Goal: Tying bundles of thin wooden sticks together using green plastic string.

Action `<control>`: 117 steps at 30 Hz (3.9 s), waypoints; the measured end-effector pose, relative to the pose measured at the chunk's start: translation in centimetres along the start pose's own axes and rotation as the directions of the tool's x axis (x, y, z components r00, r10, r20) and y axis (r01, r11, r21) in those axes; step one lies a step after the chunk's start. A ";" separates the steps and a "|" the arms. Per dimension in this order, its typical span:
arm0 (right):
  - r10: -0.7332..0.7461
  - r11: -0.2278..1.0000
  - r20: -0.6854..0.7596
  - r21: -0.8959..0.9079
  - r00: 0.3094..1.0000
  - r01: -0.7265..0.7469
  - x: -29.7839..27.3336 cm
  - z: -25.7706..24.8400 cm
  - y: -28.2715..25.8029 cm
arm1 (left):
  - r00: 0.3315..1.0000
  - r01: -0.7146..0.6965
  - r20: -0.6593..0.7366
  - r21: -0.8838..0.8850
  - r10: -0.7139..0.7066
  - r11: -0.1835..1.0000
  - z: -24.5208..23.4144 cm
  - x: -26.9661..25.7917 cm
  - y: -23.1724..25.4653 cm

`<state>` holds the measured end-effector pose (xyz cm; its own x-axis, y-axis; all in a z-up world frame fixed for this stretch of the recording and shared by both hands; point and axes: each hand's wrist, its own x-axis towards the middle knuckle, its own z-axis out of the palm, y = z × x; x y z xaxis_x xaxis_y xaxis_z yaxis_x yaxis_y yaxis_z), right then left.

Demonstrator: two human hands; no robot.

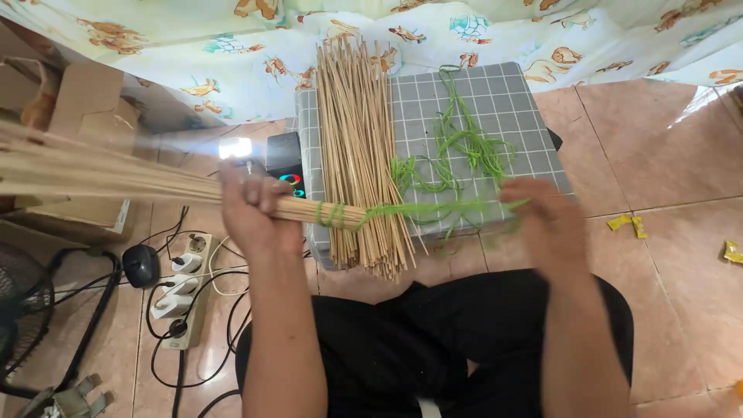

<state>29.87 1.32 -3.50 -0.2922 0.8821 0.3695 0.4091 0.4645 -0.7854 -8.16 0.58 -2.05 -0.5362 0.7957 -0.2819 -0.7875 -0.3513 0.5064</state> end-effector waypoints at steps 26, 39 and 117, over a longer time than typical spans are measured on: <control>0.255 0.752 0.070 -0.641 0.964 -0.152 2.3 3.2 0.8 | 0.975 -0.113 -0.160 0.241 0.154 0.964 5.3 -4.9 -3.8; 0.143 0.796 -0.073 0.601 0.987 -0.071 -0.6 11.1 -5.0 | 0.997 -0.030 0.080 0.243 0.011 0.969 4.1 -10.1 -10.0; 0.580 0.749 0.565 -0.652 0.587 -0.113 -1.5 10.3 0.3 | 0.960 -0.251 0.177 0.888 -0.218 -0.386 -0.2 2.4 -8.5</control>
<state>21.56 -0.73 -9.36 -0.4222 0.7430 -0.5194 0.9036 0.2992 -0.3065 -2.78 5.36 -7.21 -0.2894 0.9275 -0.2367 0.7084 0.3738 0.5987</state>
